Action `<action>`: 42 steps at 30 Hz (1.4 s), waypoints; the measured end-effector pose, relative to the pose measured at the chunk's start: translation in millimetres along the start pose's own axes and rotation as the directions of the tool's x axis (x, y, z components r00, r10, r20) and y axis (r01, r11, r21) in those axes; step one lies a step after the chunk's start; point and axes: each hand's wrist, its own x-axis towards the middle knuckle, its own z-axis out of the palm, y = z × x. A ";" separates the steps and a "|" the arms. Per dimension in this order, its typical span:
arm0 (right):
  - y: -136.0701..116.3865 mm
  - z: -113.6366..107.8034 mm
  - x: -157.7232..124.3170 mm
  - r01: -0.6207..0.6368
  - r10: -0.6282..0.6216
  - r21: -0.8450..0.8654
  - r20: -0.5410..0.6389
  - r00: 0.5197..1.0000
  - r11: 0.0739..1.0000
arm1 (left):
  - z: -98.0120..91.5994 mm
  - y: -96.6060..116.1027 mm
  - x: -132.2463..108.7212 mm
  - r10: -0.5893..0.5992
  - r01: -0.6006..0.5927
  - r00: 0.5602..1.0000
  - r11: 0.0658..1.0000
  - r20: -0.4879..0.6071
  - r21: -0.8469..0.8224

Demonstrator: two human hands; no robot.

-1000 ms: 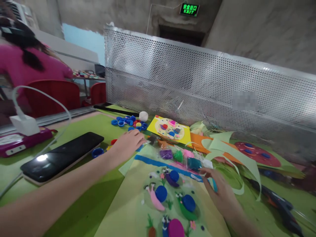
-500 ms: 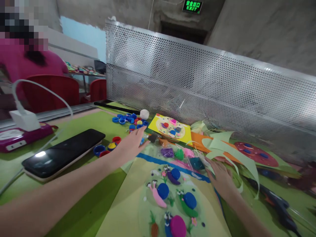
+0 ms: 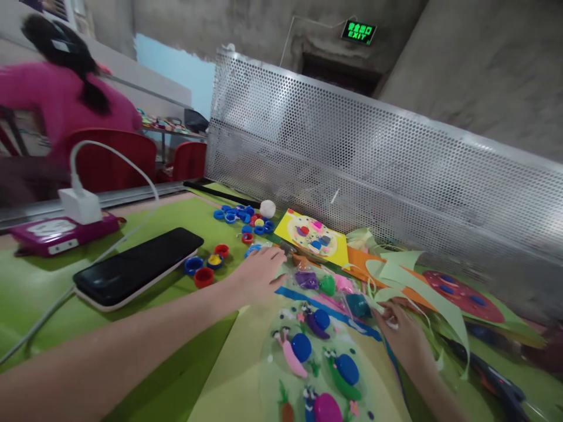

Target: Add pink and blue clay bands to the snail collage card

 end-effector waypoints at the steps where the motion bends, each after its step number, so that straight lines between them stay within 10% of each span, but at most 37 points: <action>1: 0.4 0.8 -0.2 0.006 -0.006 -0.006 0.001 1.000 1.000 | -1.0 1.0 -0.8 0.011 -0.011 1.000 1.000 0.001 -0.007; 12: -11.6 -20.6 -1.6 -0.036 0.041 0.062 -0.096 0.995 0.997 | -14.5 13.3 -3.9 0.098 -0.098 0.995 0.992 0.002 -0.080; 15: -46.7 -40.4 -12.2 0.118 -0.094 0.113 -0.195 0.976 0.987 | -13.8 21.8 -9.6 0.161 -0.160 0.987 0.975 -0.004 -0.156; 21: -138.3 -55.1 -29.0 0.361 -0.411 0.480 -0.001 0.912 0.799 | -13.9 47.8 -25.1 0.346 -0.322 0.937 0.794 -0.053 -0.516; 28: -166.4 -43.3 -18.9 0.077 -0.315 0.800 0.143 0.938 0.595 | -21.6 58.1 -31.0 0.200 -0.082 0.976 0.713 0.090 -0.696; 42: -170.2 -45.7 -22.5 -0.307 -0.231 0.908 0.376 0.897 0.285 | -20.2 59.1 -30.5 0.186 -0.125 0.979 0.871 0.083 -0.474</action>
